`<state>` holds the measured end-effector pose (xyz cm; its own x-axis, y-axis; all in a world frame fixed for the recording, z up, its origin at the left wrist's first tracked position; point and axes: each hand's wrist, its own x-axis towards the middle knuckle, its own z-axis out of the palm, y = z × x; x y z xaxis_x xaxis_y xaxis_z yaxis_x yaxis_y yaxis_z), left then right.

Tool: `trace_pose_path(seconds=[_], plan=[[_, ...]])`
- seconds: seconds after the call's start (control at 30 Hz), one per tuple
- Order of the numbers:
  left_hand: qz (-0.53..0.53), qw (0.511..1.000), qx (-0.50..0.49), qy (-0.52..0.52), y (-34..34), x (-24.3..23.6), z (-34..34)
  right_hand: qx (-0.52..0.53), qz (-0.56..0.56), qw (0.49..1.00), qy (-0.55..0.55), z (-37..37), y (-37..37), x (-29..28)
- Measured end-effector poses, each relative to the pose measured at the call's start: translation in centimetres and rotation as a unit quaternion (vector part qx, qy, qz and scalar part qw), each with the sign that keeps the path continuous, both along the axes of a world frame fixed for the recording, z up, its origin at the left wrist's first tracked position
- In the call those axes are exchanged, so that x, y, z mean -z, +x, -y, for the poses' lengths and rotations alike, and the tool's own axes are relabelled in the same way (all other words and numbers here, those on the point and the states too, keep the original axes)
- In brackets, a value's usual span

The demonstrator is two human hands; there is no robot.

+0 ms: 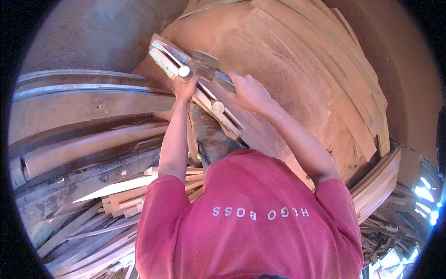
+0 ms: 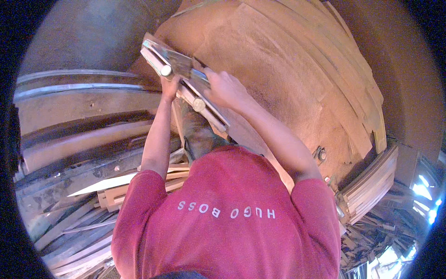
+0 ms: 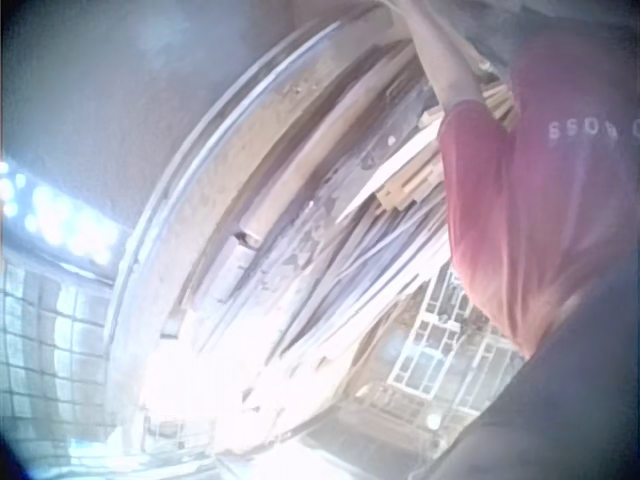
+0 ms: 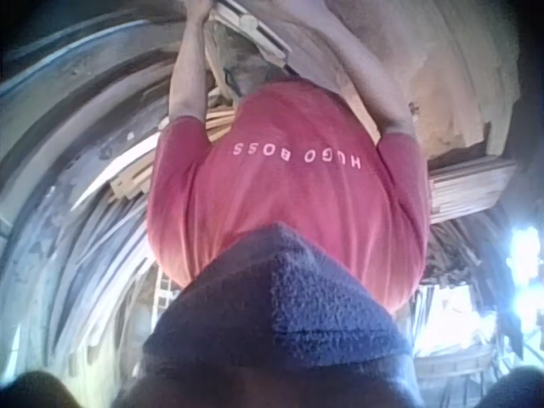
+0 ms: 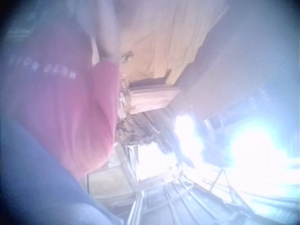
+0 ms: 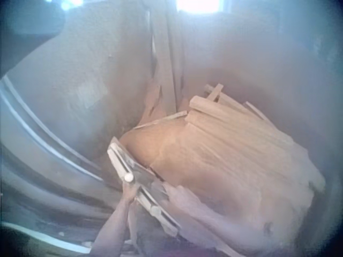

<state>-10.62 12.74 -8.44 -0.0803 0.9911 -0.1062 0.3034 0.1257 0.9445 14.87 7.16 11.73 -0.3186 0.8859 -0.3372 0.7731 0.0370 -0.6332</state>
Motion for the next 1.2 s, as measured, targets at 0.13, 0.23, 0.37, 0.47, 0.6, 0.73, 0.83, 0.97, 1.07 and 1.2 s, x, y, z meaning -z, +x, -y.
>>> trace_pose_path(seconds=[0.13, 0.23, 0.37, 0.47, 0.6, 0.73, 0.83, 0.97, 1.07, 1.2], plan=[[0.144, 0.976, -0.156, -0.054, 0.7, -1.8, -5.0, 0.042, -0.052, 0.997, 0.031, 3.5, 4.0, 4.5], [0.196, 0.955, -0.209, -0.069, 0.5, -1.3, -4.7, 0.041, -0.099, 0.986, 0.126, 8.6, 5.6, 7.0], [-0.001, 0.998, -0.064, 0.012, 1.3, -3.3, 0.3, 0.044, -0.065, 0.989, -0.124, 13.3, 6.1, 7.2], [-0.052, 0.987, 0.137, 0.071, 2.0, -4.8, 4.6, 0.024, -0.077, 0.994, -0.075, 16.8, 6.4, 11.9], [-0.078, 0.967, 0.224, 0.094, 2.0, -5.6, 5.5, 0.051, -0.08, 0.974, -0.208, 16.1, 5.6, 10.7], [0.099, 0.992, -0.025, -0.069, 0.3, -6.4, -0.3, 0.062, -0.052, 0.986, -0.144, 17.6, 6.0, 13.5], [0.207, 0.959, -0.175, -0.081, 0.0, -4.6, -4.9, 0.04, -0.07, 0.988, -0.128, 16.9, 5.4, 12.4], [0.038, 0.993, -0.09, -0.061, 1.6, -6.1, -1.4, 0.075, -0.08, 0.992, -0.068, 16.9, 5.5, 12.7], [-0.01, 0.99, 0.142, 0.025, 0.8, -6.9, 4.6, 0.066, -0.063, 0.993, -0.069, 17.1, 5.6, 12.5], [-0.046, 0.983, 0.174, 0.044, 0.3, -7.9, 4.2, 0.052, -0.055, 0.992, -0.097, 17.4, 5.7, 13.9]])
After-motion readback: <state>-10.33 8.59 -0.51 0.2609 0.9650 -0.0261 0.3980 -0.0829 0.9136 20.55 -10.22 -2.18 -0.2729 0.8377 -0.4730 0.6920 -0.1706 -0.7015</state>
